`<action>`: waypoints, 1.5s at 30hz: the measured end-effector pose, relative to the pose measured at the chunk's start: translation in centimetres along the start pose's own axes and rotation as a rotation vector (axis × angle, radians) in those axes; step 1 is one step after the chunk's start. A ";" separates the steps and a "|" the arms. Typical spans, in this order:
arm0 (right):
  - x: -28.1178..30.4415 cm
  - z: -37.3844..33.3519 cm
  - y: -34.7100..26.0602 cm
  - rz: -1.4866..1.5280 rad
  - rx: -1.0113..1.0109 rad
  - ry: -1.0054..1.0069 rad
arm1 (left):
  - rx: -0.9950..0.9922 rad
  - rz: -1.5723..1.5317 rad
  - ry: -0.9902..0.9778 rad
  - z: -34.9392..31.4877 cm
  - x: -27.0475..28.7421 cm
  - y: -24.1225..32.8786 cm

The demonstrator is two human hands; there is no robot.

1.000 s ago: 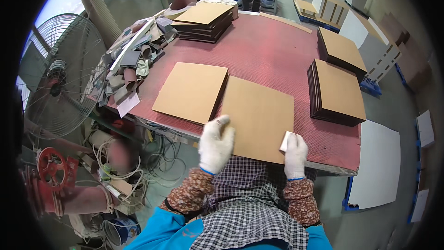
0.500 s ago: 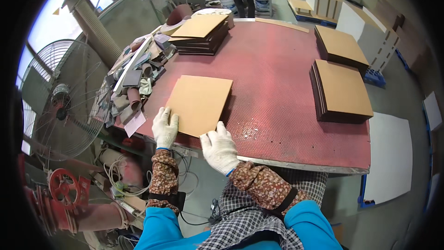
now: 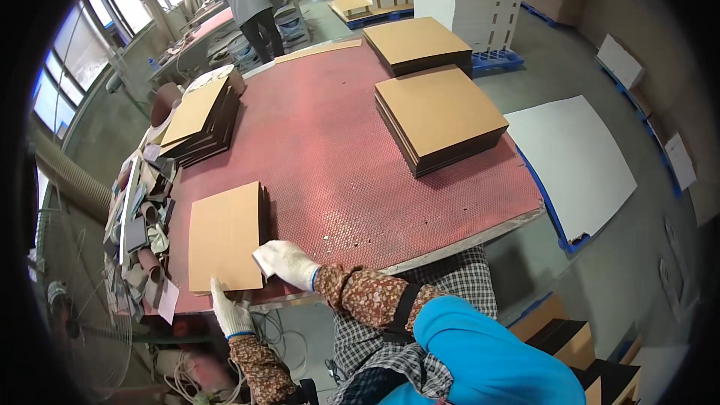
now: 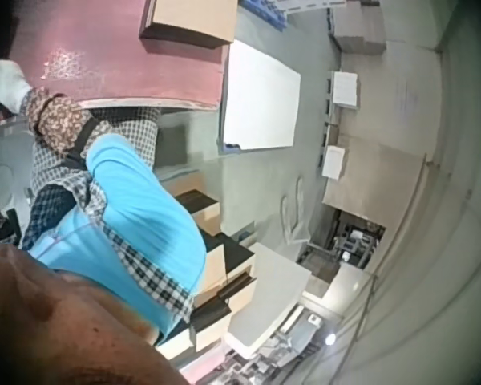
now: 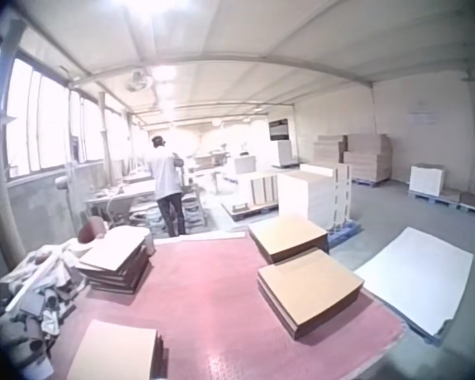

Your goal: The person is using a sanding block to smooth the edges and surfaces of square cardboard sheets at a workbench.

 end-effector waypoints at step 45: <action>30.3 -19.9 -8.3 -0.152 -0.186 0.758 | 0.016 0.722 -0.608 -11.3 -26.7 -8.1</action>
Point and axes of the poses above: each hand's wrist, its own z-axis towards the middle knuckle, its own x-axis out of the back of the hand, y = z × x, the point moved 5 cm from there along z, towards the middle knuckle, and after that the axes turned 5 degrees about x, right-handed, at the moved point
